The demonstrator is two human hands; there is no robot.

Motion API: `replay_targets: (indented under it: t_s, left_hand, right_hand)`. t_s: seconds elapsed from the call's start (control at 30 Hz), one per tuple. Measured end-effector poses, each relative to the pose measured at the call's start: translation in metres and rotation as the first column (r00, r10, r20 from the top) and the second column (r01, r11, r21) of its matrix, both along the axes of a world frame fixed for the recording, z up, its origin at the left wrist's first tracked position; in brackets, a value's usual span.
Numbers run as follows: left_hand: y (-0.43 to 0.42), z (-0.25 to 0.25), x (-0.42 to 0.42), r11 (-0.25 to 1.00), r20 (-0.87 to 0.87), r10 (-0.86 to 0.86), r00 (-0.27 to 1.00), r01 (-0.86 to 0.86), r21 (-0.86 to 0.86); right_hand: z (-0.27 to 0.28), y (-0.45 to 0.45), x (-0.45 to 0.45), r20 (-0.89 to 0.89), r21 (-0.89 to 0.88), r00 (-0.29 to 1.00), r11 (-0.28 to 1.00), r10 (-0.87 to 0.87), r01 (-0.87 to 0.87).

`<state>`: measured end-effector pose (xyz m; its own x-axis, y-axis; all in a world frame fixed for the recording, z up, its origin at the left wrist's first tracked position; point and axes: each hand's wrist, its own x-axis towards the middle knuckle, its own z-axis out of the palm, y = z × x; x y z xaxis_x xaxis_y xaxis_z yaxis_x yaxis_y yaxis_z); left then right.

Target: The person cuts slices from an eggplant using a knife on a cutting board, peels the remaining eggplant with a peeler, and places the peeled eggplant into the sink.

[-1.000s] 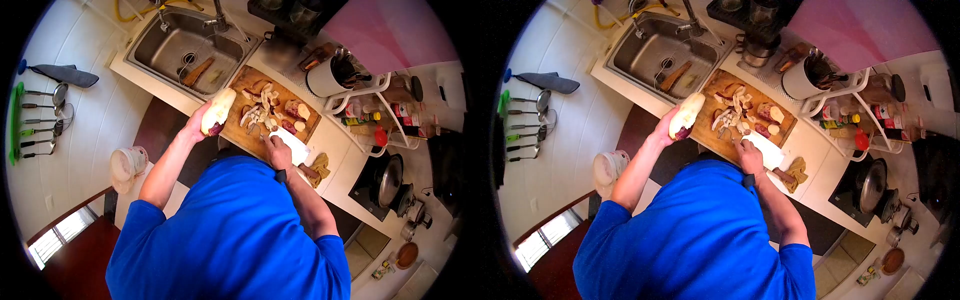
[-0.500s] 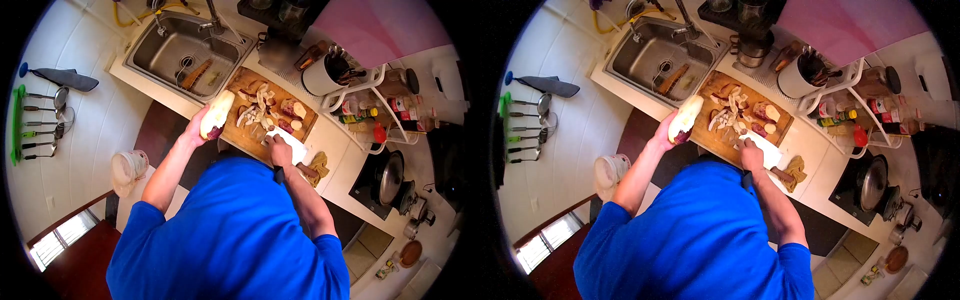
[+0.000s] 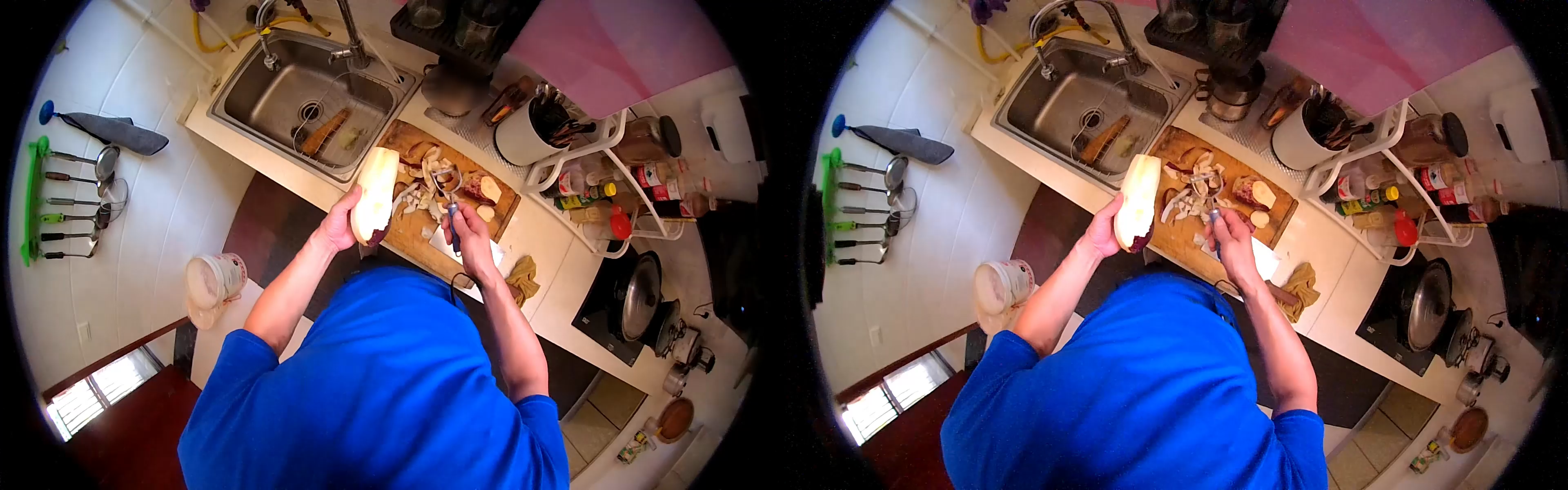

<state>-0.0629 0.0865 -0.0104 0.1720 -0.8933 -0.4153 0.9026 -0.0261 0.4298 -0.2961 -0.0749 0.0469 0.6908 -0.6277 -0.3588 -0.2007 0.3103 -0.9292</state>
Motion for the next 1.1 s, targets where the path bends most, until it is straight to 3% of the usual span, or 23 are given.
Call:
replay_targets:
  t_s: [0.07, 0.1, 0.17, 0.23, 0.3, 0.37, 0.4, 0.47, 0.53, 0.57, 0.63, 0.67, 0.77, 0.9, 0.97, 1.03, 1.1]
  left_hand:
    - [-0.008, -0.001, -0.005, 0.996, 0.164, 0.030, 0.986, -0.016, -0.085]
    - [-0.014, 0.006, -0.009, 0.996, 0.165, 0.028, 0.986, -0.014, -0.086]
    - [-0.023, 0.026, -0.017, 0.994, 0.328, 0.094, 0.940, -0.070, -0.085]
    - [-0.026, 0.025, -0.018, 0.995, 0.352, 0.090, 0.932, -0.066, -0.078]
    - [-0.028, 0.026, -0.021, 0.994, 0.437, 0.110, 0.893, -0.092, -0.064]
    - [-0.030, 0.029, -0.024, 0.992, 0.452, 0.123, 0.883, -0.109, -0.056]
    - [-0.030, 0.030, -0.024, 0.991, 0.466, 0.136, 0.874, -0.128, -0.048]
    - [-0.026, 0.015, -0.011, 0.997, 0.417, 0.083, 0.905, -0.074, -0.038]
    - [-0.024, 0.018, -0.003, 1.000, 0.310, 0.011, 0.951, -0.010, -0.004]
    - [-0.022, 0.019, 0.004, 1.000, 0.307, 0.015, 0.951, -0.015, -0.004]
    - [-0.018, 0.025, 0.018, 0.974, 0.361, -0.227, 0.904, 0.204, 0.100]
    - [-0.017, 0.027, 0.018, 0.969, 0.400, -0.246, 0.883, 0.212, 0.127]
    - [-0.014, 0.036, 0.026, 0.928, 0.385, -0.369, 0.846, 0.355, 0.110]
    - [-0.012, 0.037, 0.034, 0.909, 0.401, -0.414, 0.817, 0.392, 0.140]
    - [-0.007, 0.033, 0.045, 0.908, 0.385, -0.418, 0.823, 0.395, 0.141]
    - [0.002, 0.036, 0.056, 0.895, 0.414, -0.445, 0.794, 0.416, 0.164]
    - [0.006, 0.030, 0.062, 0.884, 0.418, -0.467, 0.779, 0.415, 0.212]
  right_hand:
    - [0.007, 0.001, 0.015, -0.011, 0.011, 0.999, 0.999, 0.030, -0.030]
    - [0.010, 0.003, 0.024, -0.009, 0.010, 1.000, 1.000, 0.028, -0.028]
    - [0.029, 0.012, 0.042, -0.013, -0.152, 1.000, 0.988, 0.013, -0.015]
    - [0.042, 0.016, 0.054, -0.020, -0.145, 1.000, 0.989, 0.017, -0.020]
    - [0.039, 0.017, 0.064, -0.020, -0.312, 1.000, 0.950, 0.008, -0.014]
    - [0.035, 0.017, 0.067, -0.022, -0.348, 0.999, 0.937, -0.025, 0.016]
    - [0.036, 0.015, 0.066, 0.004, -0.519, 1.000, 0.855, -0.003, 0.004]
    - [0.039, 0.008, 0.061, 0.023, -0.671, 0.999, 0.742, 0.038, -0.013]
    - [0.044, -0.006, 0.049, -0.070, -0.906, 0.990, 0.408, 0.119, -0.113]
    - [0.049, -0.012, 0.043, -0.073, -0.905, 0.990, 0.408, 0.125, -0.118]
    - [0.062, -0.022, 0.034, -0.321, -0.888, 0.908, 0.247, 0.268, -0.387]
    - [0.065, -0.024, 0.033, -0.311, -0.916, 0.905, 0.163, 0.291, -0.368]
    - [0.067, -0.035, 0.029, -0.368, -0.898, 0.861, 0.108, 0.350, -0.427]
    - [0.059, -0.061, 0.014, -0.357, -0.902, 0.879, 0.127, 0.317, -0.412]
    - [0.035, -0.083, -0.002, -0.349, -0.891, 0.887, 0.184, 0.303, -0.414]
    - [0.022, -0.098, -0.017, -0.444, -0.804, 0.886, 0.377, 0.133, -0.459]
    - [0.017, -0.096, -0.018, -0.501, -0.776, 0.857, 0.374, 0.123, -0.508]
